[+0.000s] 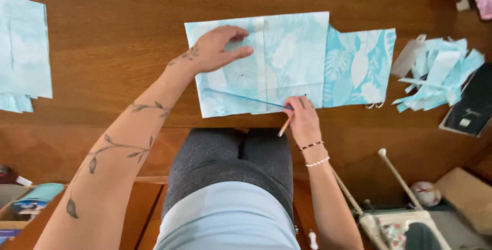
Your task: The person cuts a piece of light blue patterned fabric with scissors, then folds it on a wooden table. They use a ruler and pencil to mark straight lines on the folded fabric, then cut along the marked lines. The person continues to measure and mark additional lines on the fabric.
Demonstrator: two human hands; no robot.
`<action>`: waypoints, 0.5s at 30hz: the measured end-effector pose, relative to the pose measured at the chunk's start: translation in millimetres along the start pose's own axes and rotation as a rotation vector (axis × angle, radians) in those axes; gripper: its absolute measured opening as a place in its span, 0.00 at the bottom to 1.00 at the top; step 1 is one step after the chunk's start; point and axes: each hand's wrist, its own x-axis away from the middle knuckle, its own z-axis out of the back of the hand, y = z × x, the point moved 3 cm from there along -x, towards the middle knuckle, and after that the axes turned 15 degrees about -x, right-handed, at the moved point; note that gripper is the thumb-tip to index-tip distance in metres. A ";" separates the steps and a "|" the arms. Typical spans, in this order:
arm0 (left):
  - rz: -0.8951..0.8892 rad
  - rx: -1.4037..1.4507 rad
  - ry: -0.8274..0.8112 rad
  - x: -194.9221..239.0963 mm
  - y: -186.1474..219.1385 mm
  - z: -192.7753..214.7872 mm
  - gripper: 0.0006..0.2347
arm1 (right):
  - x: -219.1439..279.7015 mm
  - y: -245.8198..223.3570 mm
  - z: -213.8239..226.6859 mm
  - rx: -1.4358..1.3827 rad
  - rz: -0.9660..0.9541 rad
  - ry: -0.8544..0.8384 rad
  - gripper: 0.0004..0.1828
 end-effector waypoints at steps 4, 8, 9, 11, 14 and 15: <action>0.118 0.083 -0.145 -4.2 5.9 16.1 0.26 | 27.5 -35.2 5.2 -0.291 -0.160 0.141 0.06; 0.179 0.201 -0.129 -3.4 9.8 20.3 0.23 | 45.3 -38.8 -40.3 -0.392 0.003 0.369 0.11; 0.190 0.212 -0.114 -4.0 8.4 19.1 0.24 | 44.5 -47.3 -46.1 -0.398 0.009 0.432 0.12; 0.206 0.220 -0.097 -6.7 -1.2 7.8 0.24 | 40.9 -62.1 -58.3 -0.408 0.017 0.494 0.14; 0.129 0.199 -0.011 -15.8 -18.6 -10.5 0.20 | 28.7 -74.9 -74.1 -0.417 -0.041 0.558 0.15; 0.094 0.157 0.045 -16.6 -19.9 -12.8 0.22 | 24.8 -76.6 -78.8 -0.415 -0.035 0.551 0.15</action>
